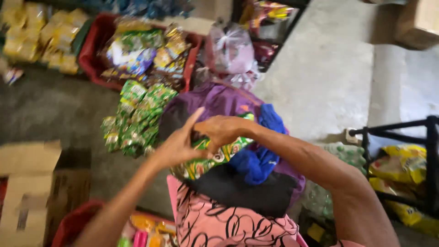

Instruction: Cleaning and organizing sachets of drink mix from crates onto shelves in a storage area.

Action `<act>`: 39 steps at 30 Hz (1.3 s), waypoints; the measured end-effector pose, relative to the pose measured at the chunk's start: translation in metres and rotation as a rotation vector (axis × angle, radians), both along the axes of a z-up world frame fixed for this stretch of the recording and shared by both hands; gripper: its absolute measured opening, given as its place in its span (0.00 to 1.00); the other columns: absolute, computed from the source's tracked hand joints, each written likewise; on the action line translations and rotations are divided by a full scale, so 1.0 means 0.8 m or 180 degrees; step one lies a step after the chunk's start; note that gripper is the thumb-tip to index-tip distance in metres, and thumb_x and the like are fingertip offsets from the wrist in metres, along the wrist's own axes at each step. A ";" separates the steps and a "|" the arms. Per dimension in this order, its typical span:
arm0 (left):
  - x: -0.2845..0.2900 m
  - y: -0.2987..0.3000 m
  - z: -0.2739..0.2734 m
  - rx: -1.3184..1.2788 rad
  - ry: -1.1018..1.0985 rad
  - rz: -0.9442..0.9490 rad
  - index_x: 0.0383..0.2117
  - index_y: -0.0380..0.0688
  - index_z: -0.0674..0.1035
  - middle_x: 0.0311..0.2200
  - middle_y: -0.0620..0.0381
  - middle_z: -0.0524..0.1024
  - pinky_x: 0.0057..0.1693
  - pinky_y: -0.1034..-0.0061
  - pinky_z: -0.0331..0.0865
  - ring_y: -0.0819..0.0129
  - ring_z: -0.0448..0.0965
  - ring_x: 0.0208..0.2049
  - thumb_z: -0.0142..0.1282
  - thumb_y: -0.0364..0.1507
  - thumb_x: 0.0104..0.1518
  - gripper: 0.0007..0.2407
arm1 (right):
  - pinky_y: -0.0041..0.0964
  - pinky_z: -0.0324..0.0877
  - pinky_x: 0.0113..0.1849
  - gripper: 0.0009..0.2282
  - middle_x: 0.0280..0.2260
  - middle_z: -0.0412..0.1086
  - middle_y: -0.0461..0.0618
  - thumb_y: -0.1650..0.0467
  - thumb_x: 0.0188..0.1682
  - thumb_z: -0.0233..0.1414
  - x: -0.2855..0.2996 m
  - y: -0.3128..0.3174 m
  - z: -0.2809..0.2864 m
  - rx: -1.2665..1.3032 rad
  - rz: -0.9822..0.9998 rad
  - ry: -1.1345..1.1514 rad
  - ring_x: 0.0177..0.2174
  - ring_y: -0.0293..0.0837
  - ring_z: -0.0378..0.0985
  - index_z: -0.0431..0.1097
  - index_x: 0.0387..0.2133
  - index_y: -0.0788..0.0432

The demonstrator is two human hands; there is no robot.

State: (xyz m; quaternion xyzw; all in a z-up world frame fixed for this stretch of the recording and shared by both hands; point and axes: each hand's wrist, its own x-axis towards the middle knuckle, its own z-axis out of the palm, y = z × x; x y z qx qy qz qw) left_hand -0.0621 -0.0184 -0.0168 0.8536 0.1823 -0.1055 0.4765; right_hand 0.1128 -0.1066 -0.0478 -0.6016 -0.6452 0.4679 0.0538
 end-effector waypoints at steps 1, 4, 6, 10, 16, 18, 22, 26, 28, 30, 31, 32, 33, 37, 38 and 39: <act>0.007 -0.005 0.009 0.0006 -0.0020 -0.0089 0.71 0.65 0.44 0.61 0.30 0.65 0.67 0.44 0.57 0.29 0.64 0.61 0.75 0.45 0.35 0.55 | 0.58 0.71 0.50 0.32 0.46 0.76 0.57 0.55 0.30 0.67 0.004 0.004 0.002 0.0006 -0.0089 -0.0020 0.49 0.62 0.76 0.65 0.47 0.51; -0.013 -0.031 -0.008 -0.0167 0.0530 0.0474 0.70 0.69 0.30 0.63 0.28 0.61 0.66 0.40 0.58 0.26 0.63 0.61 0.77 0.46 0.29 0.65 | 0.62 0.69 0.47 0.35 0.45 0.77 0.54 0.58 0.27 0.68 -0.008 0.002 -0.015 0.0190 0.0166 -0.0150 0.47 0.64 0.77 0.61 0.48 0.53; -0.035 -0.037 -0.075 -0.1073 -0.0600 0.0873 0.70 0.39 0.33 0.60 0.37 0.69 0.60 0.65 0.66 0.53 0.72 0.60 0.75 0.27 0.32 0.61 | 0.61 0.71 0.48 0.29 0.43 0.78 0.59 0.63 0.31 0.64 -0.013 0.001 -0.047 0.0521 0.0606 0.0189 0.45 0.65 0.79 0.64 0.48 0.54; -0.037 -0.028 -0.083 -0.0152 0.1375 0.1078 0.54 0.61 0.75 0.47 0.50 0.82 0.58 0.54 0.70 0.51 0.79 0.54 0.76 0.50 0.31 0.37 | 0.54 0.74 0.47 0.22 0.40 0.79 0.46 0.63 0.36 0.60 -0.015 -0.019 -0.077 0.1102 0.0354 0.0060 0.43 0.57 0.81 0.66 0.47 0.43; -0.121 0.033 -0.200 -0.0383 0.0871 0.1162 0.47 0.43 0.84 0.38 0.45 0.85 0.49 0.61 0.76 0.52 0.85 0.43 0.77 0.42 0.35 0.29 | 0.56 0.72 0.38 0.10 0.33 0.73 0.57 0.64 0.55 0.51 0.008 -0.124 -0.086 0.2574 -0.0829 0.0130 0.36 0.63 0.76 0.70 0.43 0.55; -0.144 0.035 -0.214 -0.1486 0.1156 0.1665 0.42 0.33 0.82 0.28 0.44 0.82 0.39 0.62 0.79 0.53 0.85 0.30 0.79 0.32 0.38 0.24 | 0.59 0.71 0.42 0.26 0.53 0.69 0.57 0.48 0.45 0.55 -0.009 -0.170 -0.138 0.1806 -0.0795 -0.0521 0.49 0.64 0.72 0.69 0.55 0.41; -0.152 0.025 -0.210 -0.1955 0.0966 0.1784 0.47 0.32 0.78 0.32 0.38 0.80 0.41 0.56 0.79 0.47 0.84 0.31 0.77 0.31 0.40 0.27 | 0.61 0.61 0.51 0.38 0.64 0.55 0.54 0.38 0.35 0.48 -0.069 -0.208 -0.164 0.1151 -0.0207 -0.1302 0.62 0.63 0.56 0.59 0.62 0.30; -0.149 0.015 -0.191 -0.2246 0.0638 0.1776 0.53 0.34 0.75 0.31 0.42 0.80 0.37 0.59 0.81 0.50 0.85 0.29 0.75 0.26 0.42 0.28 | 0.47 0.62 0.40 0.12 0.54 0.62 0.45 0.61 0.50 0.51 -0.073 -0.203 -0.216 0.2096 -0.0672 -0.1642 0.53 0.55 0.63 0.70 0.47 0.36; -0.151 0.009 -0.170 -0.2355 0.0515 0.1893 0.56 0.34 0.73 0.30 0.41 0.80 0.35 0.60 0.81 0.51 0.85 0.26 0.74 0.24 0.42 0.31 | 0.43 0.62 0.37 0.10 0.51 0.63 0.43 0.64 0.52 0.47 -0.066 -0.197 -0.222 0.2329 -0.0796 -0.1611 0.50 0.52 0.65 0.71 0.44 0.36; -0.159 0.008 -0.149 -0.2692 -0.0072 0.1874 0.49 0.28 0.78 0.34 0.46 0.83 0.32 0.78 0.71 0.69 0.77 0.26 0.62 0.23 0.50 0.19 | 0.48 0.67 0.46 0.15 0.51 0.67 0.53 0.72 0.44 0.55 -0.055 -0.186 -0.215 0.2248 -0.1091 -0.0576 0.43 0.56 0.70 0.73 0.46 0.49; -0.174 0.006 -0.163 -0.2664 -0.0161 0.1891 0.49 0.28 0.78 0.34 0.46 0.83 0.32 0.78 0.71 0.69 0.77 0.26 0.62 0.23 0.50 0.19 | 0.48 0.67 0.46 0.15 0.51 0.67 0.53 0.72 0.44 0.55 -0.065 -0.187 -0.233 0.2310 -0.1030 -0.0608 0.43 0.56 0.70 0.73 0.46 0.49; -0.179 0.016 -0.177 -0.2876 -0.0477 0.2447 0.52 0.30 0.75 0.37 0.42 0.81 0.33 0.72 0.71 0.63 0.77 0.28 0.59 0.22 0.52 0.19 | 0.52 0.67 0.45 0.21 0.54 0.64 0.56 0.69 0.44 0.56 -0.060 -0.174 -0.251 0.2101 -0.1131 -0.0890 0.46 0.60 0.69 0.68 0.53 0.48; -0.183 0.026 -0.191 -0.3103 -0.0808 0.2987 0.54 0.32 0.72 0.40 0.38 0.79 0.34 0.67 0.72 0.57 0.77 0.31 0.56 0.20 0.53 0.20 | 0.57 0.67 0.45 0.27 0.57 0.61 0.60 0.65 0.43 0.57 -0.054 -0.159 -0.268 0.1898 -0.1244 -0.1172 0.50 0.63 0.67 0.64 0.60 0.46; -0.160 0.052 -0.077 -0.3827 -0.3010 0.1851 0.59 0.39 0.69 0.50 0.46 0.76 0.48 0.44 0.75 0.54 0.79 0.42 0.57 0.36 0.62 0.22 | 0.54 0.64 0.51 0.40 0.65 0.52 0.57 0.53 0.43 0.61 -0.062 -0.138 -0.265 0.1442 -0.1172 -0.0860 0.55 0.61 0.63 0.50 0.68 0.43; -0.153 0.065 -0.052 -0.3383 -0.2825 0.2791 0.49 0.48 0.73 0.39 0.55 0.76 0.31 0.62 0.62 0.65 0.73 0.29 0.52 0.43 0.63 0.16 | 0.55 0.61 0.54 0.45 0.66 0.47 0.60 0.53 0.38 0.65 -0.064 -0.130 -0.269 0.1348 -0.1171 -0.0778 0.58 0.64 0.58 0.49 0.69 0.43; -0.146 0.077 -0.027 -0.2913 -0.2582 0.3703 0.39 0.56 0.77 0.27 0.63 0.75 0.13 0.80 0.49 0.76 0.66 0.15 0.48 0.50 0.63 0.15 | 0.56 0.58 0.56 0.50 0.68 0.42 0.62 0.52 0.33 0.69 -0.065 -0.121 -0.274 0.1253 -0.1168 -0.0697 0.60 0.66 0.54 0.48 0.69 0.44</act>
